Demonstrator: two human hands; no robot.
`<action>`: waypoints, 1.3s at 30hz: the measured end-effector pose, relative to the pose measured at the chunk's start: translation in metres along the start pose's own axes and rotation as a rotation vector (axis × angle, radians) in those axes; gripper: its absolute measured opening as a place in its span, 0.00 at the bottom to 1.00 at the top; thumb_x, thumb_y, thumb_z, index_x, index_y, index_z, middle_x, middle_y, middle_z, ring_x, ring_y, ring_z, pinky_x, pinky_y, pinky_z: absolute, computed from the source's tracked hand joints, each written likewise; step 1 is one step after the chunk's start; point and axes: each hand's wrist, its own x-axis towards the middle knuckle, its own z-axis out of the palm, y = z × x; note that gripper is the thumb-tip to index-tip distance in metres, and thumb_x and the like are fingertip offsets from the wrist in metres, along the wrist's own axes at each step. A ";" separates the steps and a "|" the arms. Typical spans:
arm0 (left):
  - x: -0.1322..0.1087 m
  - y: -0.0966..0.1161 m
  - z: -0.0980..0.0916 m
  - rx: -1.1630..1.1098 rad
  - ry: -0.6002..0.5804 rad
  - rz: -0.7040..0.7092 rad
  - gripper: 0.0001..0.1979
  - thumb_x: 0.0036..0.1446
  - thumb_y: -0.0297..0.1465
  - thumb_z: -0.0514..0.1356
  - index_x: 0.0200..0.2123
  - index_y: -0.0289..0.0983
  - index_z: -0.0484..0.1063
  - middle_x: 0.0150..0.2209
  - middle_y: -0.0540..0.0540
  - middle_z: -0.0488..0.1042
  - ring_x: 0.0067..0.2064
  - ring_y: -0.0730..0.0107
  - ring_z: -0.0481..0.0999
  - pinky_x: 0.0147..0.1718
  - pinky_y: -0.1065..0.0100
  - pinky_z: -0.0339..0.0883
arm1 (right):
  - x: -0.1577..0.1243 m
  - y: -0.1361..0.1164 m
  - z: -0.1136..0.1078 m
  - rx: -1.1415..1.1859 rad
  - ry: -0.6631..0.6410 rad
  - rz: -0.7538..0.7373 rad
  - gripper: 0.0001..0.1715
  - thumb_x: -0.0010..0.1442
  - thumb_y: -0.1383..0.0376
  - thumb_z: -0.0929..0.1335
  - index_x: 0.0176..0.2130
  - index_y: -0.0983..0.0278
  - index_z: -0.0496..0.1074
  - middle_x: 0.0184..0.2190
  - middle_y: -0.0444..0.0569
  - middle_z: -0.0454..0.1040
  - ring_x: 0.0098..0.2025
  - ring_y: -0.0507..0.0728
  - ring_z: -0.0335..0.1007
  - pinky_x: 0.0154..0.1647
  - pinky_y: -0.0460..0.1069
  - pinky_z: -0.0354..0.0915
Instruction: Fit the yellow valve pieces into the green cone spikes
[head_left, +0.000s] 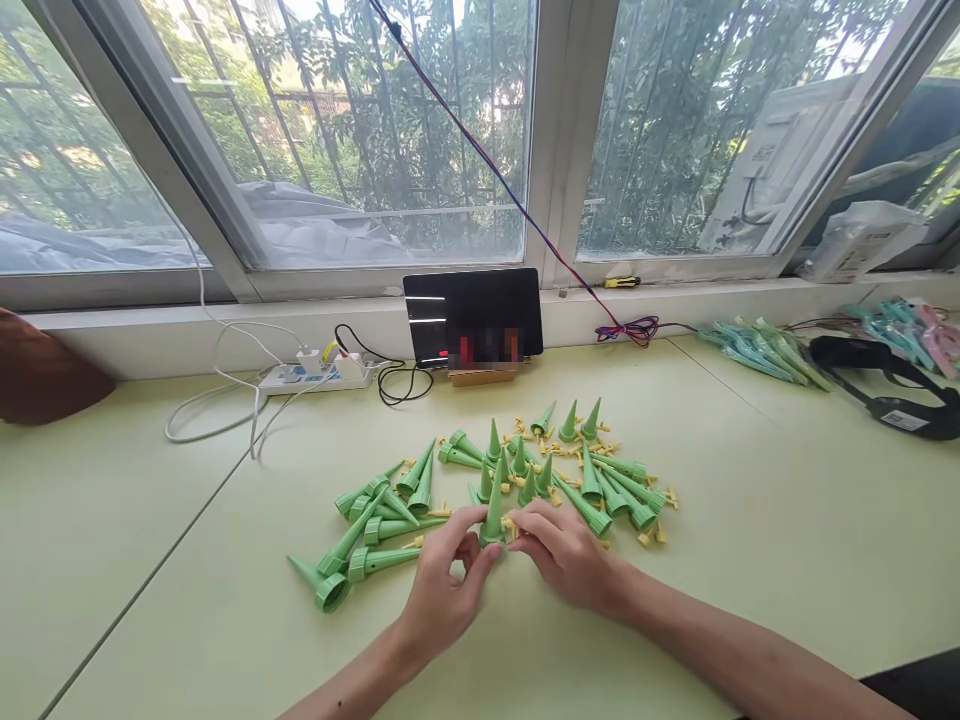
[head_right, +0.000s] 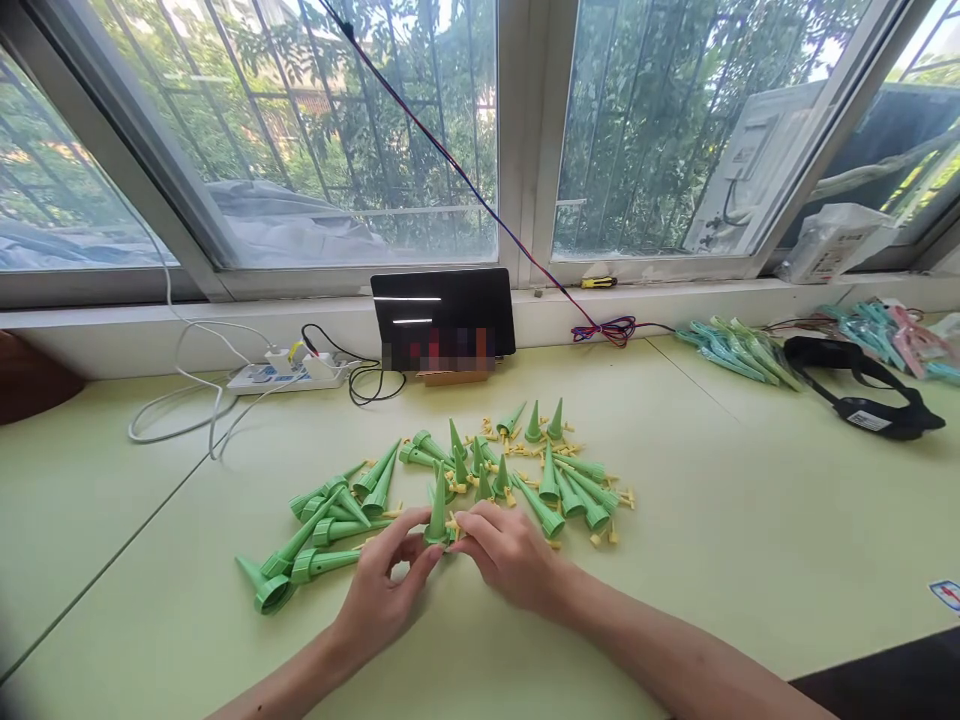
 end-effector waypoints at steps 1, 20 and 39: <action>0.000 0.000 0.000 -0.006 0.002 0.016 0.11 0.64 0.32 0.58 0.49 0.38 0.68 0.22 0.56 0.61 0.22 0.76 0.62 0.23 0.74 0.60 | 0.000 0.000 -0.001 0.002 -0.010 -0.004 0.10 0.71 0.64 0.62 0.50 0.64 0.67 0.31 0.48 0.74 0.30 0.53 0.69 0.29 0.46 0.63; -0.001 0.003 0.000 -0.056 -0.064 0.077 0.11 0.63 0.27 0.58 0.49 0.39 0.69 0.33 0.49 0.70 0.25 0.77 0.66 0.25 0.74 0.63 | 0.000 -0.001 0.000 0.047 -0.022 0.086 0.14 0.72 0.67 0.58 0.38 0.64 0.68 0.26 0.45 0.73 0.25 0.51 0.68 0.29 0.46 0.60; 0.000 0.004 -0.001 -0.065 -0.036 -0.065 0.10 0.63 0.33 0.59 0.47 0.36 0.68 0.21 0.57 0.59 0.22 0.75 0.60 0.24 0.74 0.57 | 0.001 0.001 0.002 0.034 0.052 -0.021 0.21 0.69 0.72 0.63 0.60 0.63 0.64 0.38 0.53 0.78 0.36 0.55 0.76 0.36 0.48 0.72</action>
